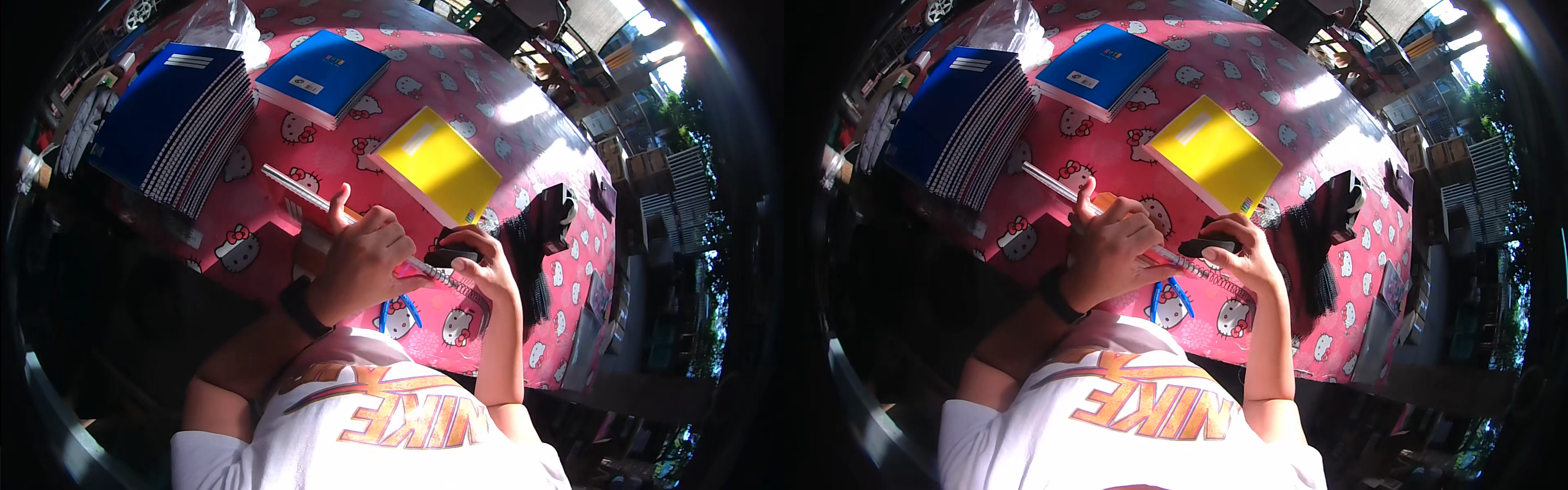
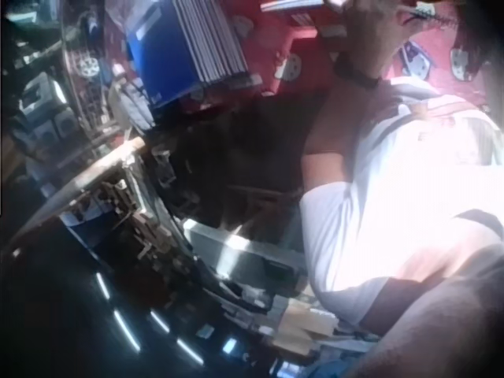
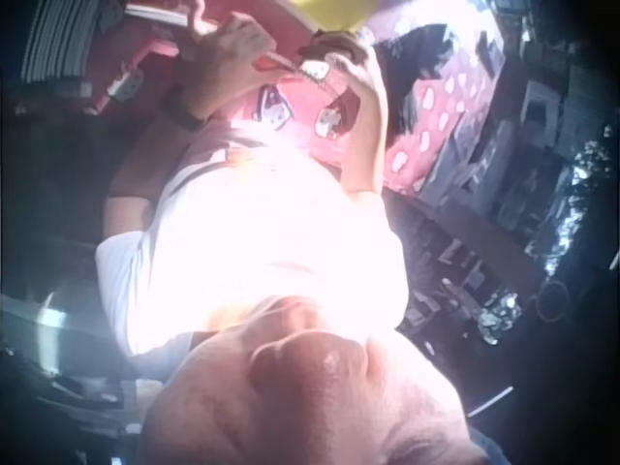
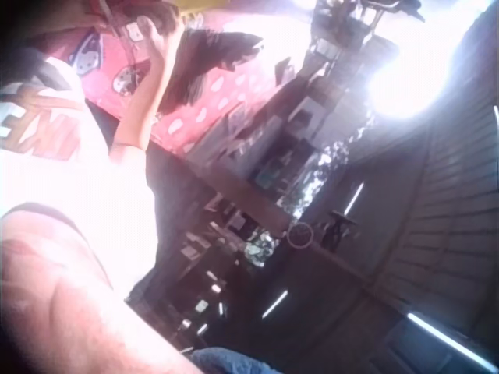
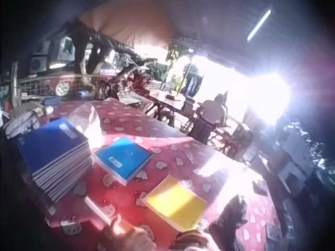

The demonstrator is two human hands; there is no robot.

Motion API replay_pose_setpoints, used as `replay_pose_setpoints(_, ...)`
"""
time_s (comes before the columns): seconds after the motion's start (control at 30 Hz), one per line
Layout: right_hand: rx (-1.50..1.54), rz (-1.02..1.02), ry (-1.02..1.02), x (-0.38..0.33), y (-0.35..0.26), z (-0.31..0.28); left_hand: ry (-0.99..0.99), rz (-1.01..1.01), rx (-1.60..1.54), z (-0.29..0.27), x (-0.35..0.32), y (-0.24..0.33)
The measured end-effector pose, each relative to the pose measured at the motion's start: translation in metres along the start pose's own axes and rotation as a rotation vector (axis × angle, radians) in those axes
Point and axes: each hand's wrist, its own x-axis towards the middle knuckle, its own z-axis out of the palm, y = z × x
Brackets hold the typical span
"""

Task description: The person organizes colored notebooks on a table by moving them from a stack to different locations on the workspace, using a ruler and a cutting tool to prepare them.

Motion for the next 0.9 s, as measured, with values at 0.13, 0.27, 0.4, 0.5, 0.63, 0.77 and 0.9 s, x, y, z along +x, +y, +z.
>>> replay_pose_setpoints(0.13,0.351,-0.191,-0.161,0.003,-0.012,0.007,-0.001,-0.073,0.041,-0.005,-0.003,-0.003)
replay_pose_setpoints(0.27,-0.007,0.012,-0.108,0.017,0.001,0.005,0.018,-0.071,0.077,-0.007,-0.007,-0.006)
replay_pose_setpoints(0.4,0.385,-0.207,-0.179,0.006,-0.014,0.011,0.022,-0.088,0.060,-0.007,-0.004,-0.007)
replay_pose_setpoints(0.5,-0.191,0.064,-0.007,0.019,-0.014,0.007,0.022,-0.096,0.060,-0.008,-0.003,-0.007)
replay_pose_setpoints(0.63,0.372,-0.176,-0.217,0.014,-0.018,0.019,-0.009,-0.093,0.064,-0.012,-0.008,-0.009)
replay_pose_setpoints(0.77,0.222,0.016,-0.077,0.024,-0.008,0.013,0.022,-0.096,0.061,-0.014,-0.009,-0.013)
replay_pose_setpoints(0.9,0.329,-0.062,-0.254,0.025,-0.013,0.032,0.018,-0.140,0.040,-0.021,-0.009,-0.020)
